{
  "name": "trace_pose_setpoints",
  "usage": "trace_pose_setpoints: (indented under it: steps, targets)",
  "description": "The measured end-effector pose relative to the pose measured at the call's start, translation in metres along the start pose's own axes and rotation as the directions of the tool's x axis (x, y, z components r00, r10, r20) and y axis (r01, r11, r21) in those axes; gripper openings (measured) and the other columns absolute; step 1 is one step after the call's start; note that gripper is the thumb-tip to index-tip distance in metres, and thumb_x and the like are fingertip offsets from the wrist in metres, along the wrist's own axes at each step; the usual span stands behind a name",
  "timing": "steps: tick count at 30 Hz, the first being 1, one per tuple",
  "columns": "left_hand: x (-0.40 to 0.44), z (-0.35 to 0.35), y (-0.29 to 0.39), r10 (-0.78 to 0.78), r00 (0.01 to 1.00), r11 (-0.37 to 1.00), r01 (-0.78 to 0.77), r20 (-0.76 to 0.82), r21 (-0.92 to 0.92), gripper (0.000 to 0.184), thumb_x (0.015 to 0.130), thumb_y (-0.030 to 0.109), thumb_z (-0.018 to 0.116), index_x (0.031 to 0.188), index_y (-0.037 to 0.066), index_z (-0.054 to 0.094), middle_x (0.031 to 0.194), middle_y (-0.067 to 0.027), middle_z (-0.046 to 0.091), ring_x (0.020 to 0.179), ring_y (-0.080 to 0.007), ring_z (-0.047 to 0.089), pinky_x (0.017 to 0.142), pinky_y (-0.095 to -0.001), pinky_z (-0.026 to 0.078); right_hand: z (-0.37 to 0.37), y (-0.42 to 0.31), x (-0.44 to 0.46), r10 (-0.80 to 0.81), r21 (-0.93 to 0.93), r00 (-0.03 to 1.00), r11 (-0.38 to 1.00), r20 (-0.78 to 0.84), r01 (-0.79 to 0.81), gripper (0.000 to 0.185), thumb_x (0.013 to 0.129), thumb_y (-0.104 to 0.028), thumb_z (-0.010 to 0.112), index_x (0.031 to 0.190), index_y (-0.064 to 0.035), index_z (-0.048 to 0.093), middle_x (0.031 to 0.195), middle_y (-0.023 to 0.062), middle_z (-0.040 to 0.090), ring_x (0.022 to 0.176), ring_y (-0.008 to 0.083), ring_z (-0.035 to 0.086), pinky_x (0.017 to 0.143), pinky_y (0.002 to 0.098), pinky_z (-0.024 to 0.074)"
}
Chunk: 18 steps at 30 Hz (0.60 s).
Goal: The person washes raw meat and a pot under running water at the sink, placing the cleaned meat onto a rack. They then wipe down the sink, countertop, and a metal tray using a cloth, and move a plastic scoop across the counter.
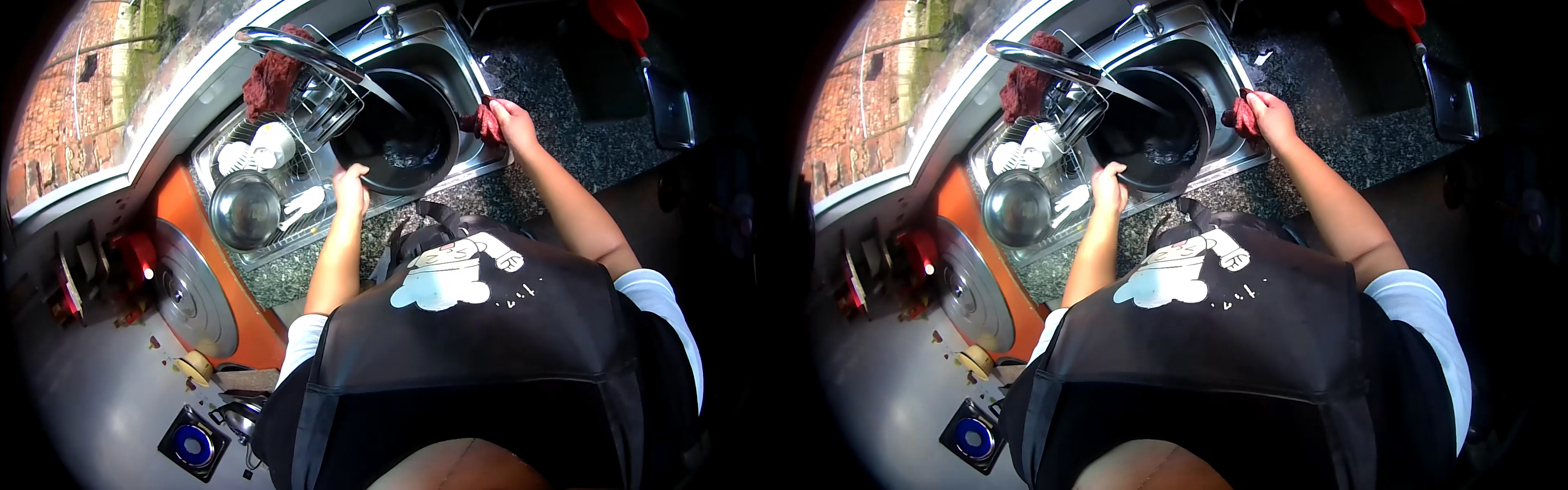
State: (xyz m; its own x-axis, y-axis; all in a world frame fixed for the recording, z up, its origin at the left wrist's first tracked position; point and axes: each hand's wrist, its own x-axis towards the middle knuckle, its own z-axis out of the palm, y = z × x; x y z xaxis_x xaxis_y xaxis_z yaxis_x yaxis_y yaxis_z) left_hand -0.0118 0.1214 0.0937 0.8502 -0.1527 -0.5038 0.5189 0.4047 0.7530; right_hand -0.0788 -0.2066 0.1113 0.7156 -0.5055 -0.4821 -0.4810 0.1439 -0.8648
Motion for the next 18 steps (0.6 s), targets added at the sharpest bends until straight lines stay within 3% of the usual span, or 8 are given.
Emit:
trace_pose_setpoints:
  steps: [2, 3, 5, 10, 11, 13, 14, 18]
  targets:
    - [0.023, -0.006, -0.021, -0.209, 0.977, 0.97, 0.204, -0.026, -0.129, 0.047, 0.069, -0.009, 0.051, 0.115, 0.001, 0.049, 0.094, -0.0108, 0.058, 0.085, -0.0257, 0.06, 0.078, -0.0358, 0.052, -0.002, -0.006, 0.002, 0.028, 0.024, 0.999, 0.999, 0.028, -0.028, 0.029, 0.096, -0.021, 0.051, 0.112, 0.0004, 0.062, 0.09, 0.0061, 0.068, 0.077, 0.0111, 0.063, 0.073, 0.0248, 0.0501]
    - [0.02, 0.008, -0.016, -0.227, 0.974, 0.97, 0.226, -0.011, -0.088, 0.038, 0.072, -0.009, 0.051, 0.108, 0.001, 0.047, 0.097, -0.0163, 0.057, 0.088, -0.0321, 0.06, 0.084, -0.0452, 0.052, 0.0, -0.008, 0.004, 0.031, 0.03, 0.999, 0.999, 0.025, -0.031, 0.029, 0.096, -0.021, 0.052, 0.112, 0.0002, 0.062, 0.09, 0.0062, 0.068, 0.078, 0.0113, 0.063, 0.074, 0.025, 0.0499]
    - [0.0, 0.047, 0.008, -0.319, 0.947, 0.946, 0.317, -0.032, -0.063, 0.037, 0.072, -0.009, 0.051, 0.107, 0.001, 0.047, 0.098, -0.0156, 0.057, 0.088, -0.031, 0.06, 0.084, -0.0454, 0.052, 0.0, -0.007, 0.006, 0.043, 0.044, 0.999, 0.998, 0.01, -0.043, 0.029, 0.095, -0.022, 0.053, 0.112, -0.0002, 0.063, 0.09, 0.0064, 0.068, 0.08, 0.0118, 0.063, 0.075, 0.0255, 0.0495]
    - [-0.018, 0.045, 0.034, -0.151, 0.988, 0.969, 0.141, 0.034, 0.201, 0.033, 0.072, -0.008, 0.051, 0.105, 0.0, 0.053, 0.083, -0.0078, 0.059, 0.07, -0.0198, 0.061, 0.062, -0.0308, 0.055, 0.003, 0.009, 0.007, -0.024, -0.095, 0.998, 0.995, -0.064, 0.018, 0.029, 0.094, -0.024, 0.055, 0.109, -0.0005, 0.065, 0.091, 0.0072, 0.068, 0.08, 0.0131, 0.062, 0.076, 0.0261, 0.0485]
    - [-0.02, 0.039, 0.039, -0.103, 0.995, 0.957, 0.097, 0.009, 0.272, 0.033, 0.071, -0.006, 0.052, 0.103, 0.0, 0.055, 0.083, -0.0074, 0.059, 0.073, -0.0181, 0.06, 0.057, -0.0289, 0.052, 0.004, 0.012, 0.008, -0.043, -0.14, 0.998, 0.99, -0.055, 0.035, 0.03, 0.094, -0.024, 0.055, 0.109, -0.0004, 0.065, 0.091, 0.0072, 0.068, 0.08, 0.0129, 0.062, 0.076, 0.0261, 0.0484]
    - [-0.016, 0.019, 0.039, 0.007, 0.999, 0.943, -0.022, 0.046, 0.333, 0.039, 0.071, -0.007, 0.052, 0.11, -0.001, 0.054, 0.088, -0.0086, 0.06, 0.079, -0.0191, 0.061, 0.065, -0.03, 0.052, 0.009, 0.011, 0.006, -0.079, -0.231, 0.996, 0.971, -0.035, 0.069, 0.03, 0.093, -0.024, 0.056, 0.108, -0.0004, 0.065, 0.091, 0.0072, 0.068, 0.08, 0.0126, 0.062, 0.076, 0.0262, 0.0483]
    - [-0.014, 0.014, 0.034, 0.102, 0.993, 0.954, -0.116, 0.065, 0.277, 0.046, 0.07, -0.009, 0.051, 0.116, -0.002, 0.052, 0.094, -0.0096, 0.059, 0.082, -0.0209, 0.061, 0.073, -0.0305, 0.051, 0.012, 0.011, 0.005, -0.071, -0.193, 0.997, 0.979, -0.032, 0.064, 0.03, 0.093, -0.025, 0.056, 0.108, -0.0002, 0.065, 0.091, 0.0072, 0.068, 0.08, 0.0122, 0.062, 0.075, 0.0259, 0.0482]
    - [0.003, 0.005, 0.012, -0.048, 0.998, 0.999, 0.049, -0.051, 0.024, 0.048, 0.07, -0.011, 0.051, 0.118, -0.002, 0.051, 0.097, -0.0096, 0.059, 0.08, -0.024, 0.06, 0.076, -0.0342, 0.051, 0.019, 0.011, 0.006, -0.059, -0.046, 0.998, 0.997, -0.009, 0.058, 0.032, 0.094, -0.026, 0.055, 0.108, 0.0005, 0.065, 0.09, 0.0065, 0.068, 0.08, 0.0108, 0.061, 0.074, 0.0246, 0.0479]
